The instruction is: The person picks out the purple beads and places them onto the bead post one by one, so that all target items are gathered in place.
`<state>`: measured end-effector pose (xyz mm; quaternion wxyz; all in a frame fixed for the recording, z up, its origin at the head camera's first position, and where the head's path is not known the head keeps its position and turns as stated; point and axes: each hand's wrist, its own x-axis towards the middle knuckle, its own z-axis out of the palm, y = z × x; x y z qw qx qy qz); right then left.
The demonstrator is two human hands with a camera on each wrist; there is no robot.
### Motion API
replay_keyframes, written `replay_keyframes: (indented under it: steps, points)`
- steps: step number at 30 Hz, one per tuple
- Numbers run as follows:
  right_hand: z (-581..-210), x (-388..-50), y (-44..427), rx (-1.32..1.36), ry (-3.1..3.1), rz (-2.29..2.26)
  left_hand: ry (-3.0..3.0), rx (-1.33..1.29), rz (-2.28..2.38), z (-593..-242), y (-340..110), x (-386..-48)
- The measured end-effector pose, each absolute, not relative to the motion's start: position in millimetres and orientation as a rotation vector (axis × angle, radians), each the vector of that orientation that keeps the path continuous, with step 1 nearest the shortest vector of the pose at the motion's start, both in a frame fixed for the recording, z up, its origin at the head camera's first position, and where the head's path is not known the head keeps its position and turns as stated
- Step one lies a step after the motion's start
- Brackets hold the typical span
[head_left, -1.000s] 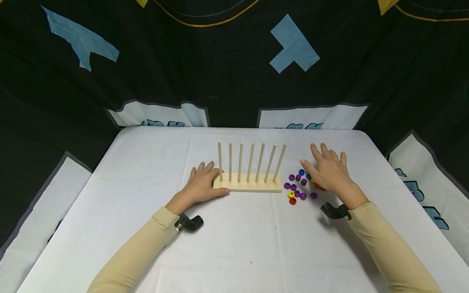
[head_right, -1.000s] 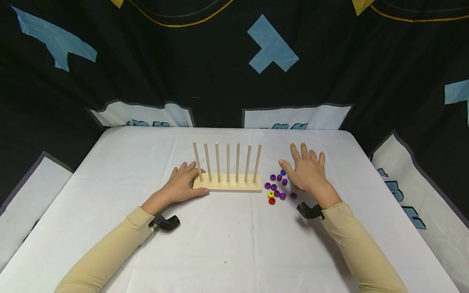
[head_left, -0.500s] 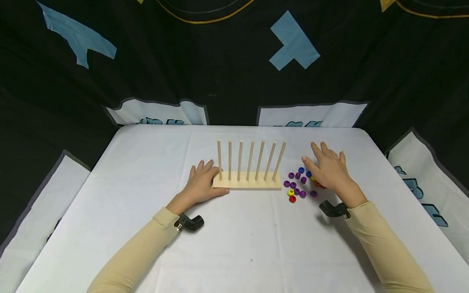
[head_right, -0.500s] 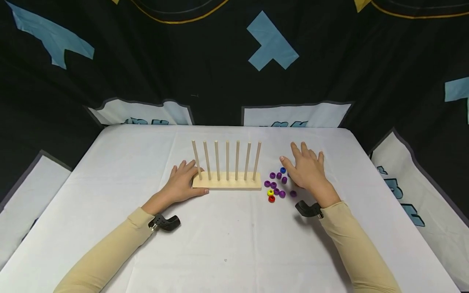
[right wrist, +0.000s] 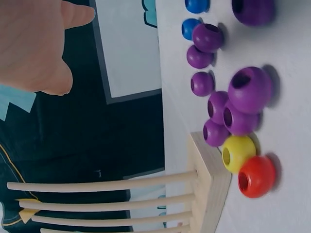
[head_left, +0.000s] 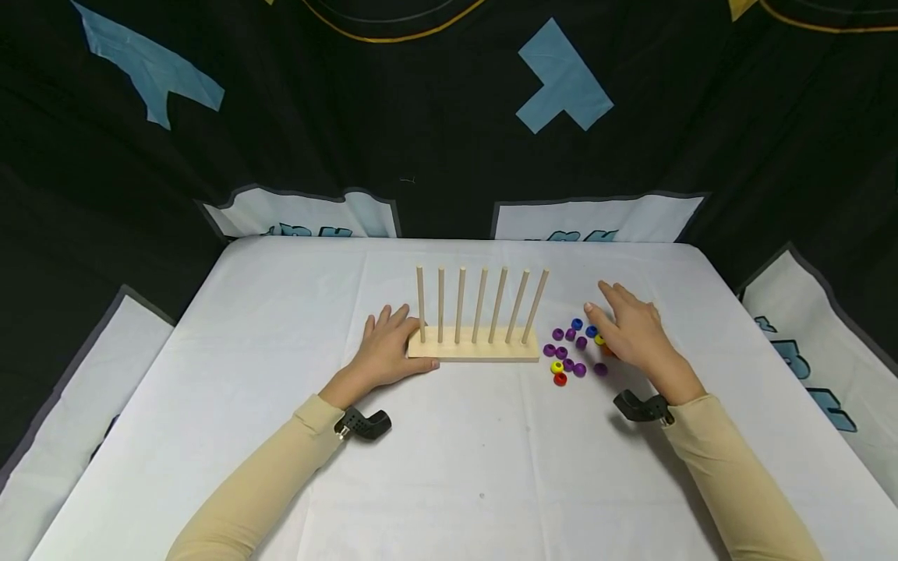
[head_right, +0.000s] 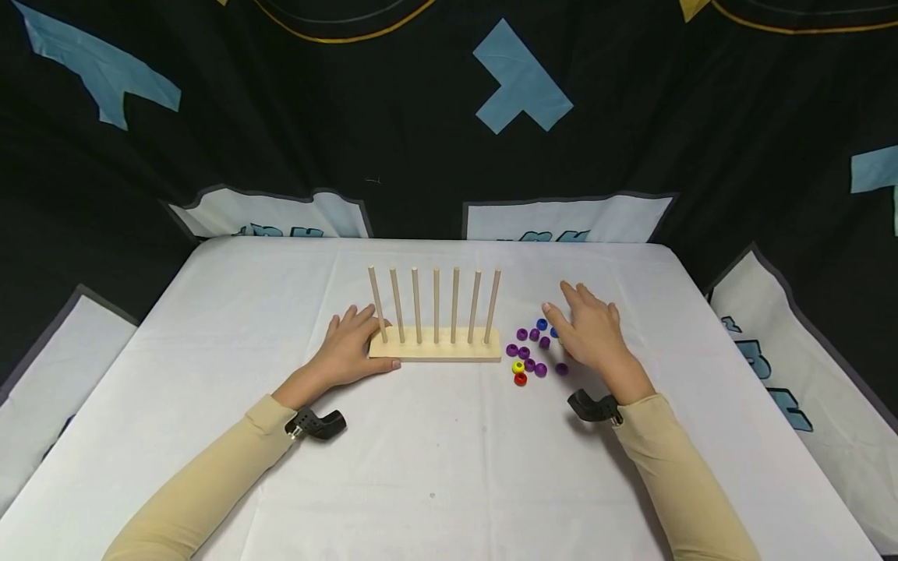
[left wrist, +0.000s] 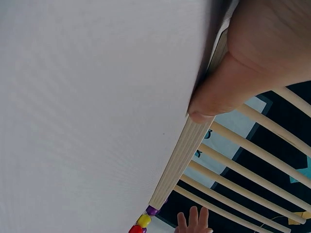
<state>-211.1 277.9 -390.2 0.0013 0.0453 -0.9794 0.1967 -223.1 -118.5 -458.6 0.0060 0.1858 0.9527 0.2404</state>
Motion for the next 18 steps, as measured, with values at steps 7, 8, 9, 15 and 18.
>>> replay_keyframes:
  steps: [7,8,9,15,18]
  points:
    - [-399,-209,275,0.180,-3.050,0.732,2.981,0.581,0.736,-460,-118,-224]
    - [-399,-208,274,0.188,-3.047,0.740,2.980,0.580,0.737,-460,-118,-224]
    - [-400,-208,274,0.195,-3.044,0.745,2.979,0.580,0.737,-460,-118,-224]
    - [-405,-206,268,0.251,-3.022,0.759,2.982,0.571,0.738,-459,-118,-223]
    - [-408,-207,265,0.271,-2.991,0.771,2.983,0.567,0.741,-459,-118,-222]
